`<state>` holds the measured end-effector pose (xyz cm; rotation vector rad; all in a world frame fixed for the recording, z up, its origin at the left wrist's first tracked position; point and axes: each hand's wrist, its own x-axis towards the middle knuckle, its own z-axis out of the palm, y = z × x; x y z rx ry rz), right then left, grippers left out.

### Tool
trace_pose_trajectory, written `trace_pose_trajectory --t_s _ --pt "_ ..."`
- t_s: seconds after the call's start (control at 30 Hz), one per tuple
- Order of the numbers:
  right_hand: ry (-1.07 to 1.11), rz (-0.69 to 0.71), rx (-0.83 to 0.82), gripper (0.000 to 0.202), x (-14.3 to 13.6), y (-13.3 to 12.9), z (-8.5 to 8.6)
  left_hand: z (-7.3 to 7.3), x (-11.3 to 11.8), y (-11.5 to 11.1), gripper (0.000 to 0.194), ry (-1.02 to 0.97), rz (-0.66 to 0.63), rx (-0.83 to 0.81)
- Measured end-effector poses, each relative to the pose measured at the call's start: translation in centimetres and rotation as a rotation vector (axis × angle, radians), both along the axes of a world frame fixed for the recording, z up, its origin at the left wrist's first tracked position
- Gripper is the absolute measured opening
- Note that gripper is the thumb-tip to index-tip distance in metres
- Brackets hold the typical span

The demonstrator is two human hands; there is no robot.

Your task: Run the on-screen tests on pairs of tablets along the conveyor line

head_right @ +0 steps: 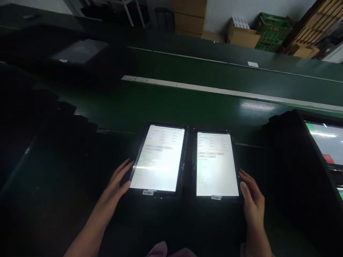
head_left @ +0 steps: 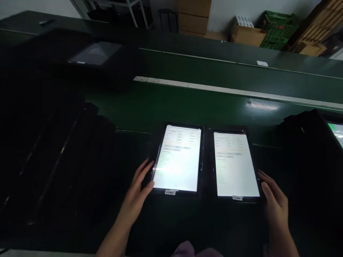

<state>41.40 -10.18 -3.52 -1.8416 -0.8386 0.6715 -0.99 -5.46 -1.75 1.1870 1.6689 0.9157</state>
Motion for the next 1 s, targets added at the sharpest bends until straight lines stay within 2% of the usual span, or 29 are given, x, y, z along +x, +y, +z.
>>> trace_pose_trajectory --t_s 0.1,0.2,0.27,0.37,0.43,0.53,0.63,0.77,1.0 --pt "-0.02 0.101 0.044 0.053 -1.1 -1.8 0.0 0.6 -0.5 -1.0 0.07 0.057 -0.072 0.005" --pt "-0.119 0.178 0.076 0.047 -2.0 -2.6 0.3 1.0 -2.2 -0.1 0.078 0.069 -0.177 -0.057" --pt "-0.296 0.235 0.161 0.036 -2.8 -3.0 0.8 1.1 -3.2 0.7 0.095 0.093 -0.279 -0.132" --pt "-0.604 0.429 0.34 0.024 -4.2 -3.6 1.7 1.1 -3.9 1.4 0.116 0.141 -0.368 -0.222" --pt "-0.68 0.548 0.403 0.027 -4.9 -3.9 2.2 1.2 -3.8 1.4 0.117 0.136 -0.377 -0.23" --pt "-0.693 0.628 0.378 0.027 -5.3 -3.8 2.4 1.2 -3.6 1.1 0.113 0.096 -0.391 -0.224" --pt "-0.712 0.552 0.323 0.027 -4.9 -3.2 2.0 1.1 -3.4 1.0 0.115 0.108 -0.413 -0.205" --pt "-0.56 0.315 0.304 0.03 -4.7 -2.2 1.8 1.1 -2.9 1.0 0.119 0.201 -0.396 -0.206" --pt "-0.299 -0.043 0.364 0.027 -5.3 1.0 2.3 1.2 0.6 1.5 0.12 0.257 -0.154 -0.212"
